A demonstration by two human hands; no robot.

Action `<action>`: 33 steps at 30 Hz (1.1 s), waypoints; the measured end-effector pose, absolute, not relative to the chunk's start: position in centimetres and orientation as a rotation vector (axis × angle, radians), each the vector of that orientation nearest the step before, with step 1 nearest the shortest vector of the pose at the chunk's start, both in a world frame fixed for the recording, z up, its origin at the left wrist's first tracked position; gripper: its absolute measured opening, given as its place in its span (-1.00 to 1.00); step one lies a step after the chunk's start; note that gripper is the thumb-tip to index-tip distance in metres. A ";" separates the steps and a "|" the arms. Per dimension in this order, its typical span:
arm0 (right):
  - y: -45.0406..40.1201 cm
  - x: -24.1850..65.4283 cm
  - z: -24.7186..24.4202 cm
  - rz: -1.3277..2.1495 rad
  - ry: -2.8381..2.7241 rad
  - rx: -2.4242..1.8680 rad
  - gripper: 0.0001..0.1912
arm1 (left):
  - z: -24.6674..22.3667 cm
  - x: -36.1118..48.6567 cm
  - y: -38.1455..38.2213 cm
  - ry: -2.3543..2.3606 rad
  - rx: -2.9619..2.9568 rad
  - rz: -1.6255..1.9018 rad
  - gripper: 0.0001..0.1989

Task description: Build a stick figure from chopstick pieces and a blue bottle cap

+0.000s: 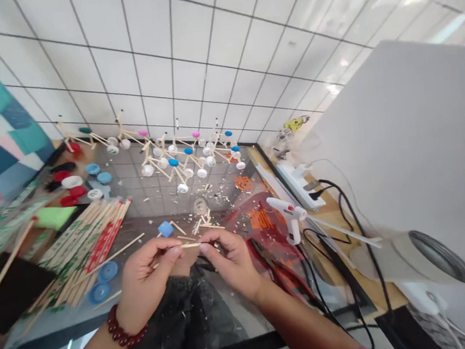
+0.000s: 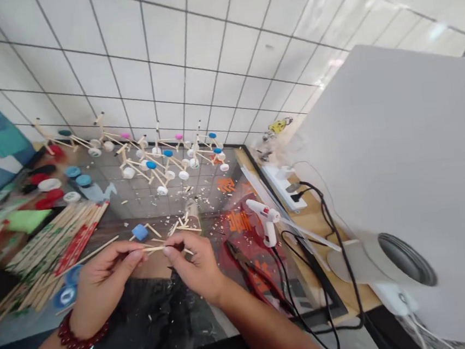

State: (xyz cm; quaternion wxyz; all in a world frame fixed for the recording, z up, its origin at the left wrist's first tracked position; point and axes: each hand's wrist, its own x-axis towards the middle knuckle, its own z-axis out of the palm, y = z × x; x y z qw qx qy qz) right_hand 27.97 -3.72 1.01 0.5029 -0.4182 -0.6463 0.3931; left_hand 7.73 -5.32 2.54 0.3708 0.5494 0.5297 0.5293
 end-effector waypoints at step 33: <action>-1.3 28.4 -0.1 0.723 -1.459 -0.986 -0.78 | 2.3 -1.1 0.0 2.326 2.002 0.546 -0.70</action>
